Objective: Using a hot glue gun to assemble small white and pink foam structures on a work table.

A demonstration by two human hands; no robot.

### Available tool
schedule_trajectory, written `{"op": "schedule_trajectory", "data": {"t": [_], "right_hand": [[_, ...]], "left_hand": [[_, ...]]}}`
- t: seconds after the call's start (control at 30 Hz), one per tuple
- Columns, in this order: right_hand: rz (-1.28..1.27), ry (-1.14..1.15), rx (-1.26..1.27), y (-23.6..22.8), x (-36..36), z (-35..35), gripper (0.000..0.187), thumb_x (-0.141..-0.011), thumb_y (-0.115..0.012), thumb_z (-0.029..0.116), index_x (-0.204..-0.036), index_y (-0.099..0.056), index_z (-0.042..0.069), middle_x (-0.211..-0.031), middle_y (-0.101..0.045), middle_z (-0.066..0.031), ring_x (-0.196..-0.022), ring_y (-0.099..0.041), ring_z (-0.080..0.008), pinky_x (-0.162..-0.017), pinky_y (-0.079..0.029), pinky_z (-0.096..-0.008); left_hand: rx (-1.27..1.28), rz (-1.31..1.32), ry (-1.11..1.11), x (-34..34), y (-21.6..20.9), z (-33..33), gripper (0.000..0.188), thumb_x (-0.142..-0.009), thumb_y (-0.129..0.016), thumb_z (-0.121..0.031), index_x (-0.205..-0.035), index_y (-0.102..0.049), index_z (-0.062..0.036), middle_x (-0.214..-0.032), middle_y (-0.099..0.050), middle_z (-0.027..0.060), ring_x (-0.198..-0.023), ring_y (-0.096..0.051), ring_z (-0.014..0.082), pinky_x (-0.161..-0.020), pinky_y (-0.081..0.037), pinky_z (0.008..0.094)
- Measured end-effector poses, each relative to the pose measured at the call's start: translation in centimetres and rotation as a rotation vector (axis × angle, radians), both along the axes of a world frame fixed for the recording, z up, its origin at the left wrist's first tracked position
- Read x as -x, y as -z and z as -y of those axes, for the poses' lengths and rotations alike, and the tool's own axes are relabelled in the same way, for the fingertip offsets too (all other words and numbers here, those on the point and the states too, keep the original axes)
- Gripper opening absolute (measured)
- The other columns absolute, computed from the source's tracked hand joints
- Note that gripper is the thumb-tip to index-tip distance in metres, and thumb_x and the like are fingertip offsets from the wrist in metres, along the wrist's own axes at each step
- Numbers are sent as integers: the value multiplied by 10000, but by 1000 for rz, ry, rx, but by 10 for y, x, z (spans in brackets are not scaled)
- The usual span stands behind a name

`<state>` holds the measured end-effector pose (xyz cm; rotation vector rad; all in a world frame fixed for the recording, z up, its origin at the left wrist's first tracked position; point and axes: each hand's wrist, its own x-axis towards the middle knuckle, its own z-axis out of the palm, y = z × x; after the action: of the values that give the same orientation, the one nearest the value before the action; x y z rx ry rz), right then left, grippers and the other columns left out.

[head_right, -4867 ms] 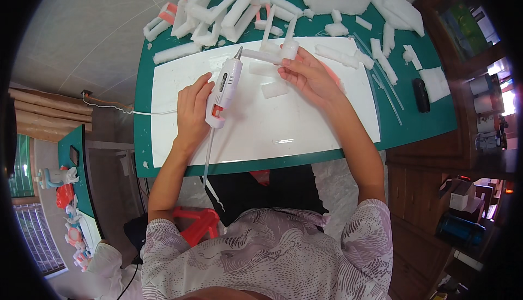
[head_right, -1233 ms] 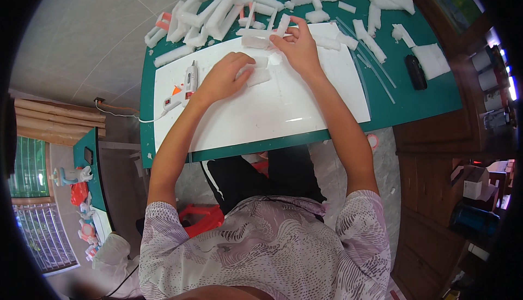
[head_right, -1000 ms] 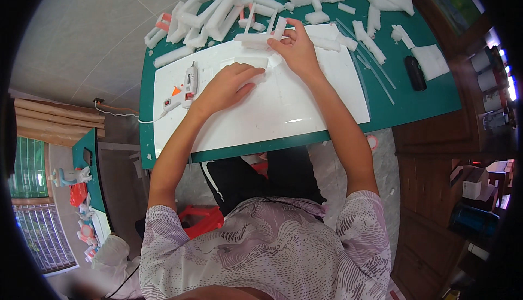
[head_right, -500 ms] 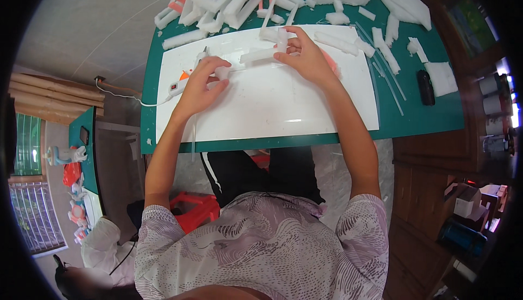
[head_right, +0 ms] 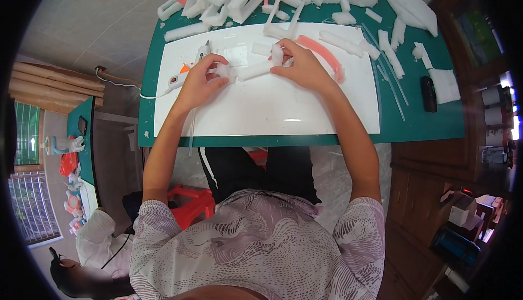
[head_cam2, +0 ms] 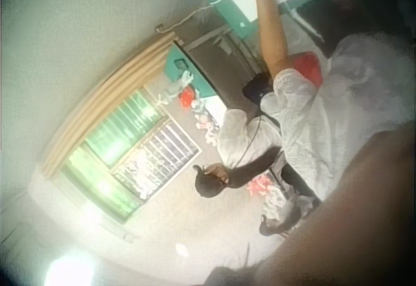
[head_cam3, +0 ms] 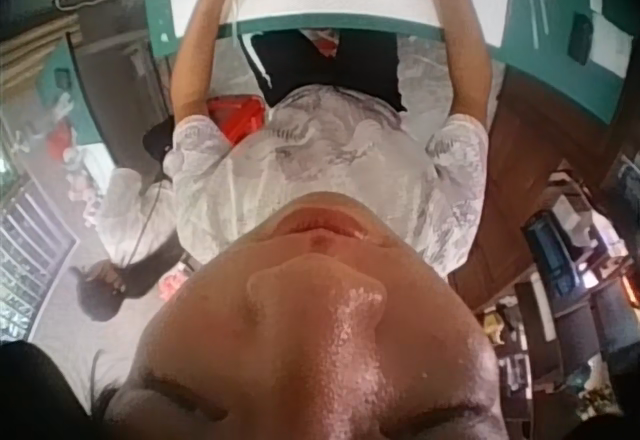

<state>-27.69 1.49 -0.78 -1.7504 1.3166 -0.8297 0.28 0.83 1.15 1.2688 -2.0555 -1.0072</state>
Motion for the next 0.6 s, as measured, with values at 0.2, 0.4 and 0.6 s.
{"op": "schedule_trajectory", "data": {"t": [0.2,0.4,0.6], "right_hand": [[-141,39,50,-2,-4,-6,530,-736,-788,184,-1187,-554,32,-1074,-635,-104,-855,-611,-183,-765,-482,-270],[-200,34,34,0,-4,-3,487,-748,-786,234,-1150,-571,62,-994,-654,-138,-883,-626,-241,-789,-492,-297],[-181,37,73,4,-2,-1,477,-745,-779,224,-1141,-570,61,-979,-652,-141,-863,-623,-241,-776,-488,-295]], "left_hand": [[-4,3,19,5,-1,-3,363,-805,-689,-38,-1148,-573,-65,-1184,-598,93,-1107,-574,260,-900,-536,322],[79,41,58,6,-4,-4,351,-815,-703,-71,-1143,-580,-47,-1132,-617,96,-923,-615,228,-791,-534,299],[232,179,7,-1,-2,1,303,-830,-738,-146,-1091,-633,-35,-993,-608,81,-728,-555,182,-656,-468,285]]}}
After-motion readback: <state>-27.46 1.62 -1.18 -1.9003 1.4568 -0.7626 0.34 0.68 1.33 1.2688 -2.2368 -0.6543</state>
